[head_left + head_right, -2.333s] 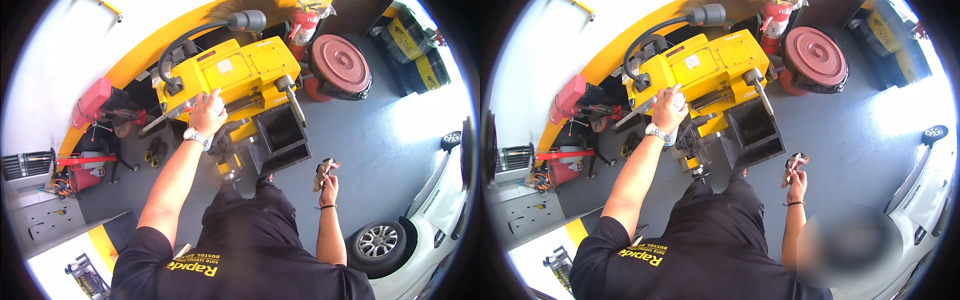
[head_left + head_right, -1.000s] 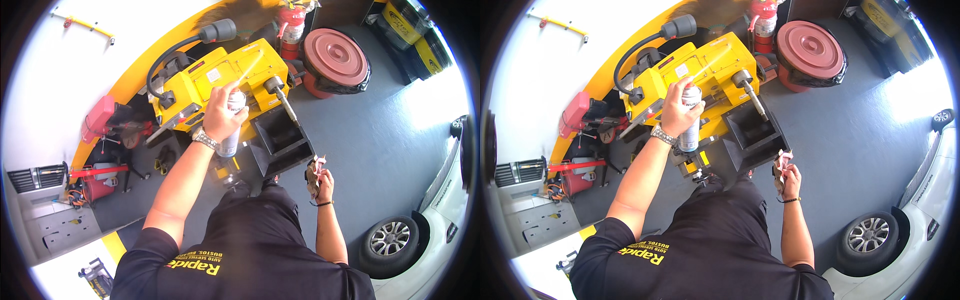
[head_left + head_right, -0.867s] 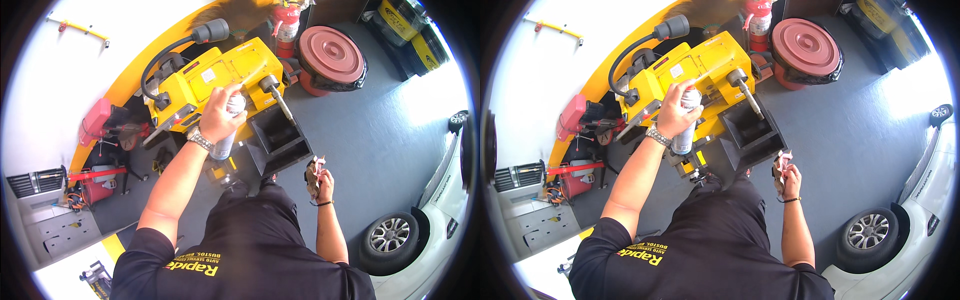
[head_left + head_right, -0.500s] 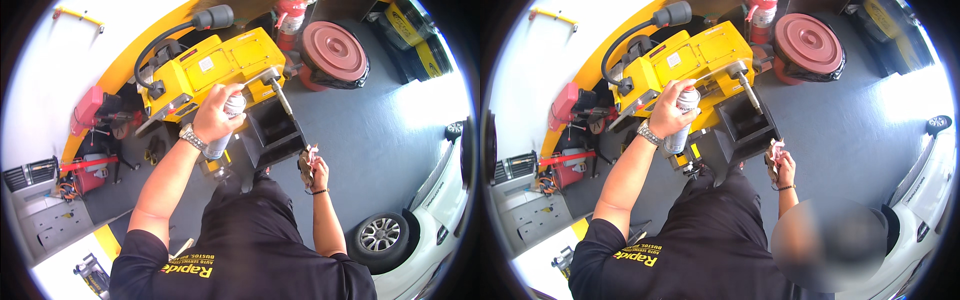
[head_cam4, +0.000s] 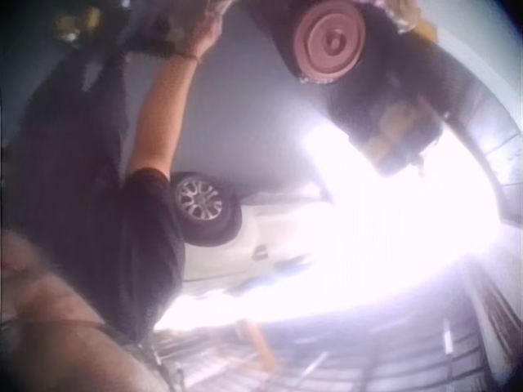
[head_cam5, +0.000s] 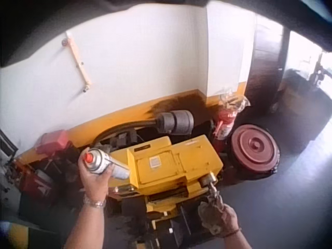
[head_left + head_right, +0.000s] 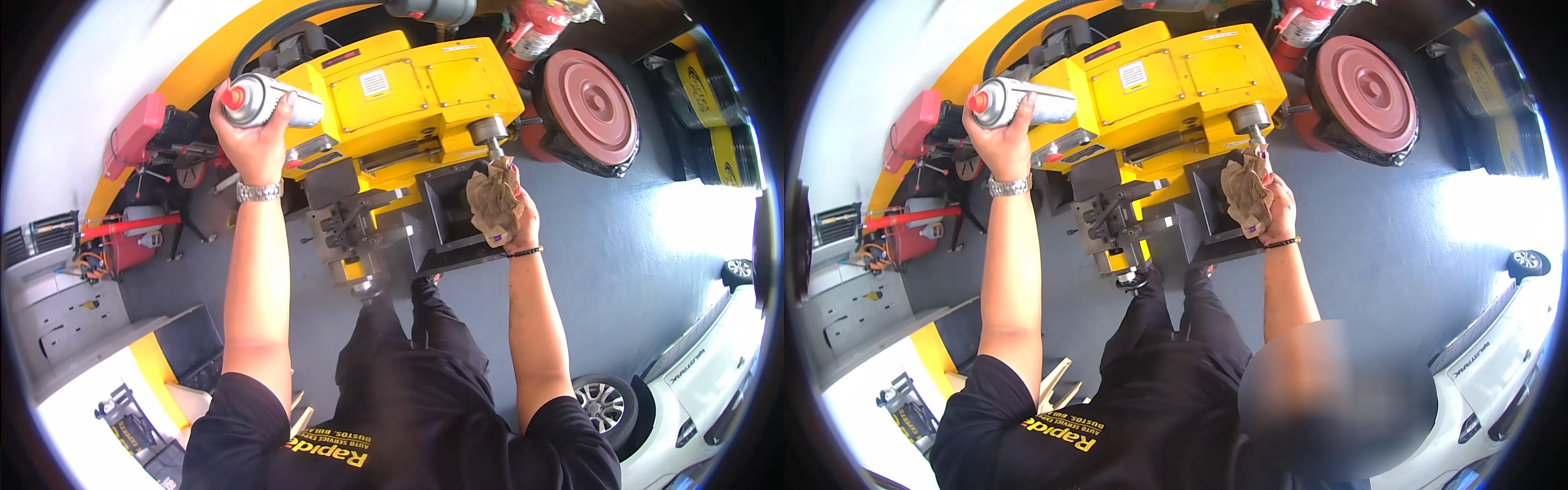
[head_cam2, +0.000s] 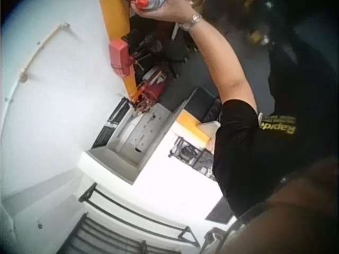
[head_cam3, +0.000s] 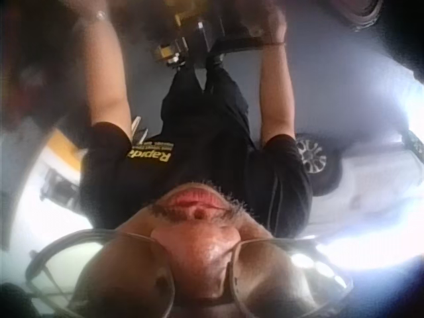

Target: The person sweeps debris from the floor into a dustpan using a brush and disposes of it in a trash bin. They then wipe down a yellow tire machine with a cloth and a spray can.

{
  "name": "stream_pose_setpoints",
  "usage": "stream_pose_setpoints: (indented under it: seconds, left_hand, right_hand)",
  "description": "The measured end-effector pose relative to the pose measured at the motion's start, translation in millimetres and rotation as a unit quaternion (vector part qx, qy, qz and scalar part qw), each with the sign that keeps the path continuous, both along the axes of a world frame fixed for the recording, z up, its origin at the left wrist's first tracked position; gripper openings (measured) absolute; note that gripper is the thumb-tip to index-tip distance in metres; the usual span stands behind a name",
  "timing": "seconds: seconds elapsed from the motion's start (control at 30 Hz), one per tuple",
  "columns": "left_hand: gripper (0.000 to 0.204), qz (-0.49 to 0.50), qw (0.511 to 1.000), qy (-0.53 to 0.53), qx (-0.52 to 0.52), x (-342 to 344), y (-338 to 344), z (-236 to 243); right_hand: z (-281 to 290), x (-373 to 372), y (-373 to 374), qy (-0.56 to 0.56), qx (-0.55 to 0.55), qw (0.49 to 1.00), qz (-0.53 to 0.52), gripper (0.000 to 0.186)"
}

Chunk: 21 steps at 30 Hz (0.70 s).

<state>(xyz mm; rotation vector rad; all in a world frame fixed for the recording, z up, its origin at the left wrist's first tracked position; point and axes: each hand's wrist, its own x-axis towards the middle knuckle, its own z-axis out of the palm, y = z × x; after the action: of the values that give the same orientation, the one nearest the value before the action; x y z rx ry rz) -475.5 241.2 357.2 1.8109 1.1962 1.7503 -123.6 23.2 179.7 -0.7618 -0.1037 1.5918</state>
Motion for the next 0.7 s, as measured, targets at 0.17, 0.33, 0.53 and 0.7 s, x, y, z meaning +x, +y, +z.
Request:
stream_pose_setpoints:
  seconds: [0.17, 0.33, 0.53, 0.7]
  left_hand:
    - [0.089, -0.024, 0.997, 0.031, -0.071, -33.5, 14.2, -15.7]
    - [0.095, 0.0, 0.998, 0.054, -0.023, -32.8, 19.6, -27.3]
    - [0.099, 0.025, 0.991, 0.105, -0.085, -49.3, 1.6, -62.8]
    - [0.074, 0.173, 0.982, 0.039, -0.061, -98.5, 1.9, -101.3]
  right_hand:
    - [11.4, -33.5, -9.1, 0.081, -0.018, 0.994, -0.074, 0.044]
    - [18.0, -55.1, -16.4, 0.135, -0.011, 0.983, -0.127, 0.04]
    - [15.3, -69.0, 3.0, 0.066, -0.021, 0.991, -0.111, 0.049]
    - [30.6, -108.8, 95.5, -0.681, 0.037, 0.727, -0.073, 0.017]
